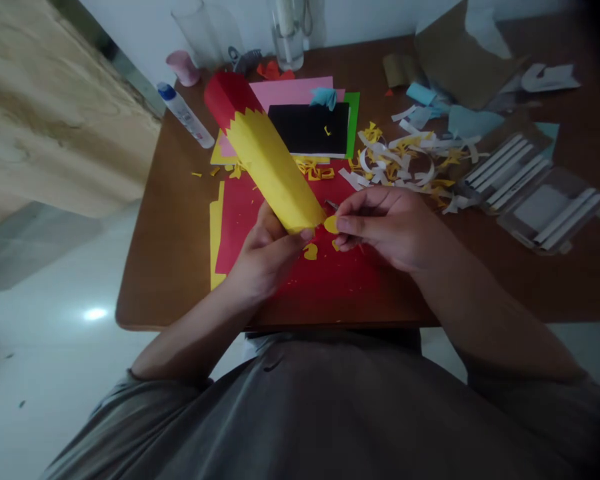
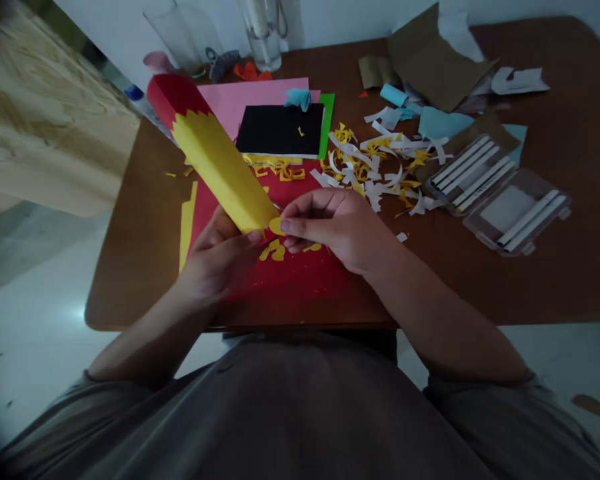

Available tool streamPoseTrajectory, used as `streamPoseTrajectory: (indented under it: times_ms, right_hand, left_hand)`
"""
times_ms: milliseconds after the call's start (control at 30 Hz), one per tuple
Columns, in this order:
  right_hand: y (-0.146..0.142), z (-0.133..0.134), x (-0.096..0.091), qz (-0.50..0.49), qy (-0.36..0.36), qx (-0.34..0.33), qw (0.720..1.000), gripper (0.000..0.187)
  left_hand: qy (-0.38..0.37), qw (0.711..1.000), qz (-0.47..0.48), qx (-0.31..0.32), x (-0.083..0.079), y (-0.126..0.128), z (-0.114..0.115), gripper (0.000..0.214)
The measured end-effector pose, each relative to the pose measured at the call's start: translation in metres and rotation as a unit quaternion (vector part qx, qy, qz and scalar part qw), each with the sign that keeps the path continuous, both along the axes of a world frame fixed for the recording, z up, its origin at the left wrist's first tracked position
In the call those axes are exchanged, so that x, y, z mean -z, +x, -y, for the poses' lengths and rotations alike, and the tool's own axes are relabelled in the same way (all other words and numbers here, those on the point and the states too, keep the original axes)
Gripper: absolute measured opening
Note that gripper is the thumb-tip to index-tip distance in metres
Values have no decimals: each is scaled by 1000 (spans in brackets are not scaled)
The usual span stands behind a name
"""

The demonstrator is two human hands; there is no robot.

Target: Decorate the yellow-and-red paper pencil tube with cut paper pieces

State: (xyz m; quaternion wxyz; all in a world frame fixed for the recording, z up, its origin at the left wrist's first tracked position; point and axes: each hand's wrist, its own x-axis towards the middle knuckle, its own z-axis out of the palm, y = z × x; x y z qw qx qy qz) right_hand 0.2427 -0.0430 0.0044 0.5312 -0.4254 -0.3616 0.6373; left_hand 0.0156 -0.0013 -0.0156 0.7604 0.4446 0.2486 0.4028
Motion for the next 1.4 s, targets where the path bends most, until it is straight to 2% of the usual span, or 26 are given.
streamPoseTrajectory:
  times_ms: [200, 333, 500, 767, 933, 1133, 1400]
  right_hand:
    - [-16, 4, 6, -60, -57, 15, 996, 41]
    - [-21, 4, 7, -69, -54, 38, 995, 45]
    - [-25, 5, 8, -52, -30, 63, 996, 48]
    - [-29, 10, 9, -16, 4, 101, 995, 44]
    - [-28, 13, 12, -3, 25, 97, 995, 35]
    - [-29, 13, 9, -10, 19, 111, 994, 34]
    - [-27, 15, 13, -28, 24, 85, 996, 30]
  left_hand:
    - [27, 1000, -1, -2, 9, 2, 4, 62]
    - [48, 999, -13, -17, 16, 0, 6, 73]
    - [68, 997, -22, -35, 21, 1, 7, 72]
    - [82, 996, -5, -33, 19, 3, 10, 86]
    - [89, 996, -3, -22, 15, 2, 13, 82]
    - [96, 995, -8, -21, 15, 1, 13, 82]
    - [105, 994, -21, -33, 16, 2, 11, 86]
